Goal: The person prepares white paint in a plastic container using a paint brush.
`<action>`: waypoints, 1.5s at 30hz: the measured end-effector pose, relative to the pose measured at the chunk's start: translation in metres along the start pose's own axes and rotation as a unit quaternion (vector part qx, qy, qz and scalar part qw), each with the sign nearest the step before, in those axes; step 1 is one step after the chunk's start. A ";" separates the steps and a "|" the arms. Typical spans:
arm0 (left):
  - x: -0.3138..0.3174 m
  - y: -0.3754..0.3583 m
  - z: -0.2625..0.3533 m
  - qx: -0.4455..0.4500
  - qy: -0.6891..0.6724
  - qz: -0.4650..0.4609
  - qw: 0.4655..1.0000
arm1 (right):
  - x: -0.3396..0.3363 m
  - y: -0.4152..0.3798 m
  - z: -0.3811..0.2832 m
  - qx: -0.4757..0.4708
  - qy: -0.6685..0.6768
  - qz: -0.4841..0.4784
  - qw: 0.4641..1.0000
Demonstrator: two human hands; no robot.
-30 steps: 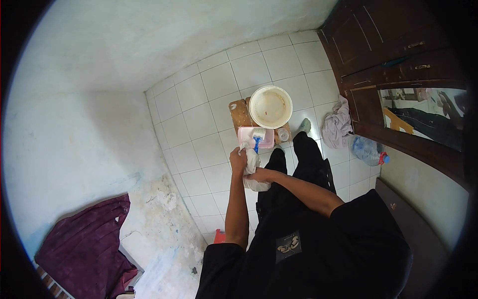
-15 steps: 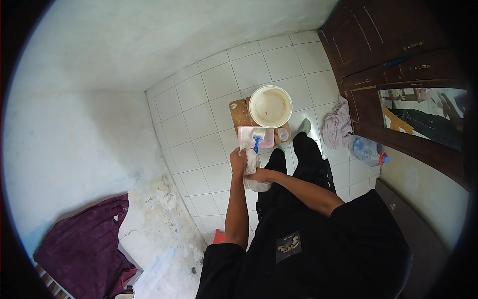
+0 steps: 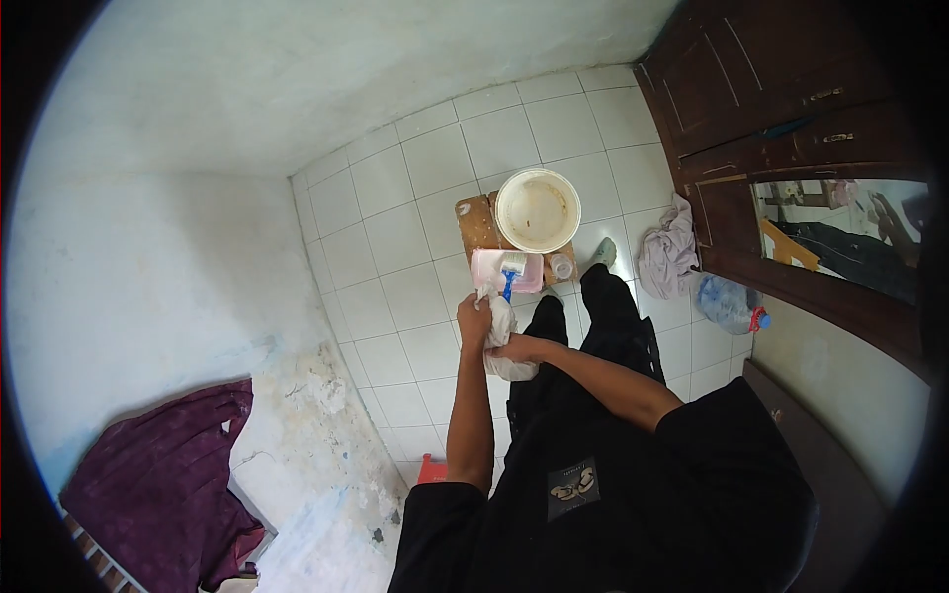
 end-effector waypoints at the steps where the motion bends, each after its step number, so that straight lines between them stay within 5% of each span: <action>1: 0.000 0.000 0.000 0.000 -0.001 0.000 1.000 | 0.000 0.000 -0.001 0.000 -0.004 -0.003 1.000; 45: -0.002 -0.006 0.000 -0.008 -0.003 0.003 1.000 | 0.001 -0.001 0.007 -0.031 -0.002 -0.024 0.999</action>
Point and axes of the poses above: each hand's wrist, its own y-axis towards the middle knuckle, its own x-axis out of the palm, z = x × y, the point moved 1 cm from there along y, towards the middle knuckle, and after that the axes turned 7 degrees about z, right-handed, at the moved point
